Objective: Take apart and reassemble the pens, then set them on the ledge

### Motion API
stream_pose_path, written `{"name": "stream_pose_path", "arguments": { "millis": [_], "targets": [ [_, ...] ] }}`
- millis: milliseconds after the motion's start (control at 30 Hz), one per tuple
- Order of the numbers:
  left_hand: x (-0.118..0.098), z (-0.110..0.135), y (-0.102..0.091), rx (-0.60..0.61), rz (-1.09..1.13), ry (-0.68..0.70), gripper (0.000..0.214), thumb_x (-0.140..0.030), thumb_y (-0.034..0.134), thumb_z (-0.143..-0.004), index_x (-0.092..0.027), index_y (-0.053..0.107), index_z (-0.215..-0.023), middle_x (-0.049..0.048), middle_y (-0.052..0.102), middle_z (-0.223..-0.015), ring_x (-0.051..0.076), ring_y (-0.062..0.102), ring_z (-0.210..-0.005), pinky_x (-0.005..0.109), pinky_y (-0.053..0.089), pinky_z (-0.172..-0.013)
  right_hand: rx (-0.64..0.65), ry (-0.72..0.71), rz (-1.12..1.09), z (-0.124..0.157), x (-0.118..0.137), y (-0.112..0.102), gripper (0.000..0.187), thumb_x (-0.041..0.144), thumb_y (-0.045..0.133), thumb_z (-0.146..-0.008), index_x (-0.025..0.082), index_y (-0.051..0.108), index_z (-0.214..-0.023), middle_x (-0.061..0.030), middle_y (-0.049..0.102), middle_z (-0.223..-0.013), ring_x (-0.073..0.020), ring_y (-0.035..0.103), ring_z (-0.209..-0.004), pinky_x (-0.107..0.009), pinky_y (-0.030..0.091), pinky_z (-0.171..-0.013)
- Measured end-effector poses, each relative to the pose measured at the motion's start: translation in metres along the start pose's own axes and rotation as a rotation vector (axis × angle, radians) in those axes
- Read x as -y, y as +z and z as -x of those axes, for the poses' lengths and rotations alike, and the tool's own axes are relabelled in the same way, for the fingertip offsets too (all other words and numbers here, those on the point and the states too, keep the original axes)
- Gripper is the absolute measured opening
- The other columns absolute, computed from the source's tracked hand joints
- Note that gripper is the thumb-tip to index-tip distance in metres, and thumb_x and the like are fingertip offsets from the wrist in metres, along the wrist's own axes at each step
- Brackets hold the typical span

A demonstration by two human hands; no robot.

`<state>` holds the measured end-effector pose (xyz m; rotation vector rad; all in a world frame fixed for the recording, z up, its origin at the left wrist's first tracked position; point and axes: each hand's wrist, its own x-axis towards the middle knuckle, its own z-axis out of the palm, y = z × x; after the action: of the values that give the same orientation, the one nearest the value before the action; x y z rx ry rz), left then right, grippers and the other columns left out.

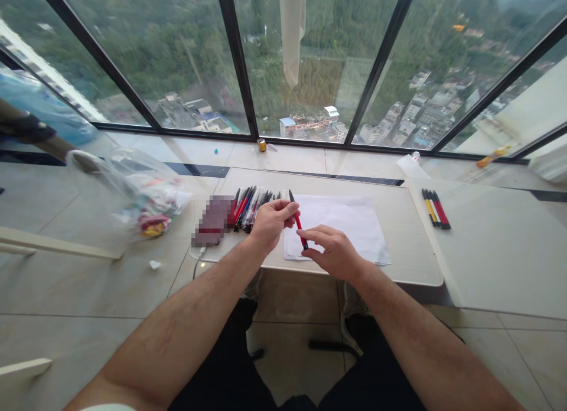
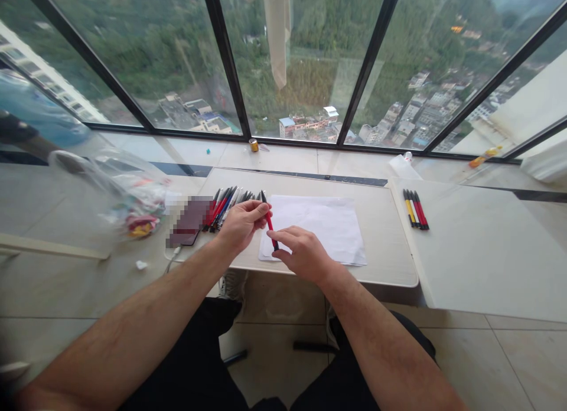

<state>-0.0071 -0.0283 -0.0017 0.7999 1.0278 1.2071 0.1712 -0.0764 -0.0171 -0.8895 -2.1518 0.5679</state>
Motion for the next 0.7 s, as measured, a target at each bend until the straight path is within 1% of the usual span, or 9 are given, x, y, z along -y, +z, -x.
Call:
{"name": "stream_pose_path", "arguments": {
  "millis": [67, 133, 333, 400, 500, 600, 700],
  "targets": [
    [0.001, 0.001, 0.002, 0.022, 0.0, 0.011, 0.029, -0.035, 0.084, -0.062, -0.012, 0.067, -0.071, 0.0045, 0.067, -0.065, 0.009, 0.052, -0.05, 0.024, 0.037, -0.05, -0.005, -0.034, 0.02, 0.001, 0.001, 0.0, 0.033, 0.02, 0.065, -0.086, 0.025, 0.065, -0.119, -0.0078, 0.071, -0.108, -0.0204, 0.066, -0.097, -0.036, 0.054, -0.086],
    [0.002, 0.001, 0.002, 0.032, -0.003, 0.014, 0.028, -0.035, 0.083, -0.063, -0.013, 0.067, -0.07, 0.0044, 0.067, -0.065, 0.008, 0.052, -0.049, 0.024, 0.037, -0.05, -0.01, -0.057, 0.036, 0.001, 0.002, -0.002, 0.032, 0.019, 0.064, -0.087, 0.025, 0.065, -0.118, -0.008, 0.071, -0.107, -0.0205, 0.066, -0.096, -0.036, 0.054, -0.085],
    [-0.001, -0.001, -0.001, 0.005, -0.003, 0.017, 0.027, -0.033, 0.083, -0.063, -0.013, 0.068, -0.071, 0.0046, 0.066, -0.065, 0.008, 0.051, -0.05, 0.024, 0.037, -0.051, 0.052, -0.049, 0.054, 0.0, 0.009, -0.004, 0.044, 0.019, 0.067, -0.082, 0.025, 0.061, -0.125, -0.0099, 0.067, -0.114, -0.0231, 0.063, -0.103, -0.039, 0.054, -0.089],
    [-0.002, -0.001, -0.002, -0.006, -0.005, 0.016, 0.027, -0.033, 0.083, -0.062, -0.012, 0.068, -0.071, 0.0047, 0.066, -0.065, 0.008, 0.052, -0.051, 0.024, 0.037, -0.051, 0.073, -0.047, 0.068, 0.0, 0.011, -0.004, 0.045, 0.018, 0.067, -0.082, 0.025, 0.06, -0.126, -0.0103, 0.066, -0.116, -0.0234, 0.062, -0.105, -0.039, 0.053, -0.09],
    [-0.002, 0.001, -0.002, 0.003, -0.024, 0.019, 0.027, -0.033, 0.083, -0.062, -0.012, 0.067, -0.07, 0.0043, 0.065, -0.063, 0.008, 0.05, -0.049, 0.024, 0.036, -0.05, 0.078, -0.048, 0.085, 0.001, 0.012, -0.003, 0.04, 0.017, 0.064, -0.084, 0.024, 0.061, -0.123, -0.0103, 0.066, -0.116, -0.0228, 0.063, -0.105, -0.038, 0.053, -0.09],
    [0.0, 0.004, 0.002, 0.031, -0.044, 0.014, 0.027, -0.033, 0.082, -0.064, -0.012, 0.067, -0.069, 0.0039, 0.065, -0.062, 0.008, 0.049, -0.048, 0.024, 0.035, -0.049, 0.06, -0.062, 0.078, 0.003, 0.011, -0.001, 0.031, 0.019, 0.062, -0.086, 0.023, 0.064, -0.117, -0.0094, 0.068, -0.111, -0.0211, 0.064, -0.1, -0.036, 0.053, -0.087],
    [0.003, 0.006, 0.005, 0.039, -0.053, 0.003, 0.027, -0.034, 0.082, -0.064, -0.013, 0.066, -0.069, 0.0039, 0.065, -0.061, 0.007, 0.048, -0.046, 0.024, 0.035, -0.048, 0.039, -0.063, 0.073, 0.006, 0.01, 0.001, 0.027, 0.018, 0.062, -0.087, 0.023, 0.065, -0.113, -0.0087, 0.069, -0.107, -0.02, 0.065, -0.096, -0.034, 0.053, -0.085]
  ]
}}
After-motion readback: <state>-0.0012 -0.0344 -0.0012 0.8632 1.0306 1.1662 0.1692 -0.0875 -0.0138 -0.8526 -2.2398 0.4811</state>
